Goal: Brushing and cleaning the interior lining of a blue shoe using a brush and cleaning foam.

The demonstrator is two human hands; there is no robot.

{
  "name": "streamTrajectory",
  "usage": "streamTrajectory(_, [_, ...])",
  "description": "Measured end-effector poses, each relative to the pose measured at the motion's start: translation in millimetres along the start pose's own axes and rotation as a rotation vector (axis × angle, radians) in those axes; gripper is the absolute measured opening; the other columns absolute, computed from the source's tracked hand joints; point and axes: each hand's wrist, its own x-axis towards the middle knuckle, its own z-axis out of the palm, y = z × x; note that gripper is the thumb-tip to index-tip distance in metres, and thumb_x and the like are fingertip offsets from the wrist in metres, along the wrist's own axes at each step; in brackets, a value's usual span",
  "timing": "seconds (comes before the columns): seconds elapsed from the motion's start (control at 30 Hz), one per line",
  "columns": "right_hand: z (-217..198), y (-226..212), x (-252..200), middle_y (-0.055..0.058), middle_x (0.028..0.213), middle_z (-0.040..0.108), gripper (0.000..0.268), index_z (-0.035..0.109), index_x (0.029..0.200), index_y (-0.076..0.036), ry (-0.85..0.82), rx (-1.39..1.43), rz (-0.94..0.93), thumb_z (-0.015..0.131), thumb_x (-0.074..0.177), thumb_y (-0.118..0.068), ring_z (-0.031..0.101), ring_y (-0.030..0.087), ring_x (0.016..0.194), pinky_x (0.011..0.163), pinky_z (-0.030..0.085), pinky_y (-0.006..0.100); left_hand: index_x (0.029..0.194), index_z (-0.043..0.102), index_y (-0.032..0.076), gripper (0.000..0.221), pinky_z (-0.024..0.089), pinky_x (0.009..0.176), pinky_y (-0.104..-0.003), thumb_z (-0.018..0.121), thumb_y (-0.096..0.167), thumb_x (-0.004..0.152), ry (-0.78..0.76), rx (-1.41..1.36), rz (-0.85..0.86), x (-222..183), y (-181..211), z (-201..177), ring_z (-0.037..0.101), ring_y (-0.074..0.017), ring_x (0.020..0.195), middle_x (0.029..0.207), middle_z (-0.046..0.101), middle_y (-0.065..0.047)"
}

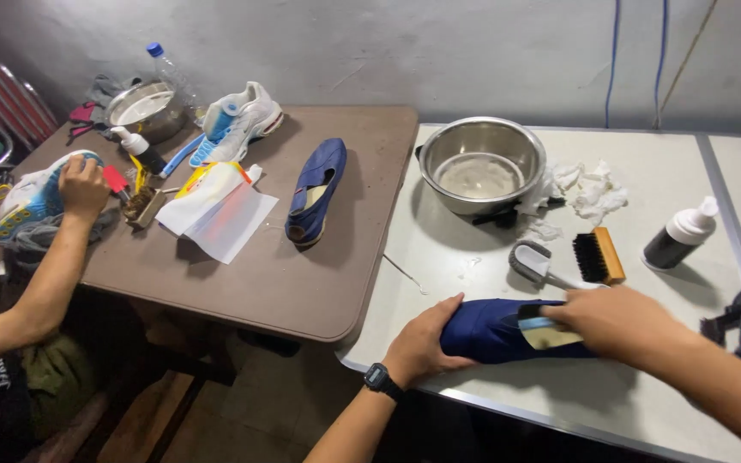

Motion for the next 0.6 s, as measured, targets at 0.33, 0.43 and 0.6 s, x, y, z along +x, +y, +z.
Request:
streamTrajectory(0.33, [5.7, 16.4, -22.0, 0.004, 0.094, 0.062, 0.032, 0.057, 0.116, -0.026, 0.047, 0.046, -0.038, 0.041, 0.095, -0.007, 0.067, 0.031, 0.085, 0.065, 0.05, 0.047, 0.157, 0.033, 0.006, 0.11, 0.043, 0.114, -0.046, 0.092, 0.042, 0.072, 0.016, 0.047, 0.027, 1.2, -21.2, 8.6, 0.057, -0.0365, 0.133, 0.149, 0.055, -0.021])
streamTrajectory(0.43, [2.1, 40.0, -43.8, -0.003, 0.096, 0.064, 0.025, 0.06, 0.101, -0.031, -0.067, 0.042, 0.184, 0.035, 0.103, -0.027, 0.065, 0.021, 0.093, 0.077, 0.047, 0.043, 0.157, 0.033, 0.006, 0.109, 0.044, 0.114, -0.045, 0.092, 0.041, 0.073, 0.019, 0.05, 0.036, 1.9, -20.4, 9.3, 0.056, -0.0353, 0.135, 0.151, 0.054, -0.02])
streamTrajectory(0.6, [-3.2, 6.7, -11.3, 0.005, 0.099, 0.065, 0.042, 0.058, 0.128, -0.033, 0.011, 0.068, -0.008, 0.041, 0.097, -0.011, 0.068, 0.033, 0.092, 0.071, 0.054, 0.049, 0.157, 0.034, 0.006, 0.109, 0.042, 0.115, -0.044, 0.093, 0.042, 0.072, 0.02, 0.061, 0.04, 2.6, -25.8, 12.3, 0.054, -0.0344, 0.137, 0.154, 0.051, -0.018])
